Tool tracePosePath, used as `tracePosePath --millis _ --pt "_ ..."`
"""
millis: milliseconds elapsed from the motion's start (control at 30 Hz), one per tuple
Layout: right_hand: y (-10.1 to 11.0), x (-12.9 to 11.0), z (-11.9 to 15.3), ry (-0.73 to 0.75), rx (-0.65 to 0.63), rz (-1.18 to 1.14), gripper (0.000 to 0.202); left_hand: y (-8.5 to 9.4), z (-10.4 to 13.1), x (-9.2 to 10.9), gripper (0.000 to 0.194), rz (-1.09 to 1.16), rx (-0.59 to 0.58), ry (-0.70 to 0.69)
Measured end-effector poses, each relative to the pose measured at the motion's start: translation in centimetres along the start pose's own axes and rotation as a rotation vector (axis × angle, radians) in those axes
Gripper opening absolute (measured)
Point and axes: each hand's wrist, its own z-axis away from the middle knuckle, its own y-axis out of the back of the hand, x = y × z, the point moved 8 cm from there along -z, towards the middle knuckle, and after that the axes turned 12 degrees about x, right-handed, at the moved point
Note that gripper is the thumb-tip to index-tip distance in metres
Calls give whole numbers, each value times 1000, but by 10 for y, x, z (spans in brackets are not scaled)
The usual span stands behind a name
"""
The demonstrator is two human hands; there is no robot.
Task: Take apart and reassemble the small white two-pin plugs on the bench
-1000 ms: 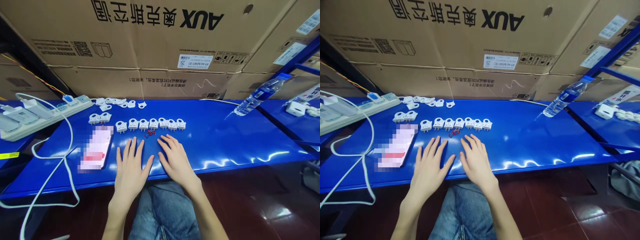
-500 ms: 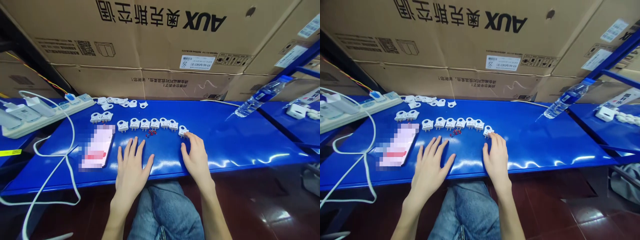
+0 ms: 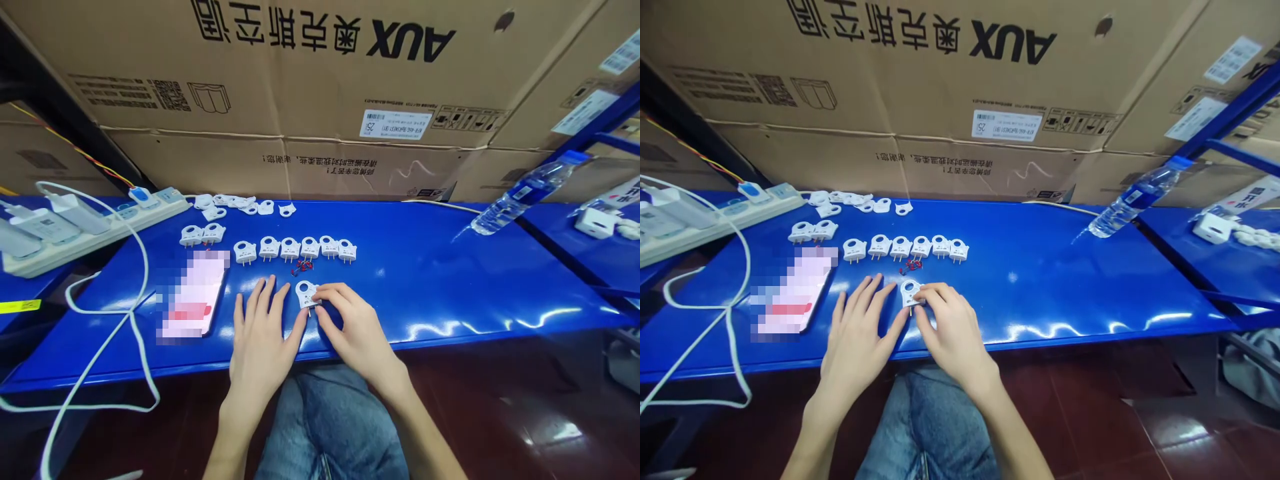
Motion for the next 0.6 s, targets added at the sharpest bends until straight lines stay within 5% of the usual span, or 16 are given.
tracePosePath --millis 367,600 --pt "-14 18 -63 265 -369 505 40 2 -2 2 49 -14 -23 -5" --pt "-32 8 -73 458 -465 590 33 2 -2 1 49 -13 -23 7"
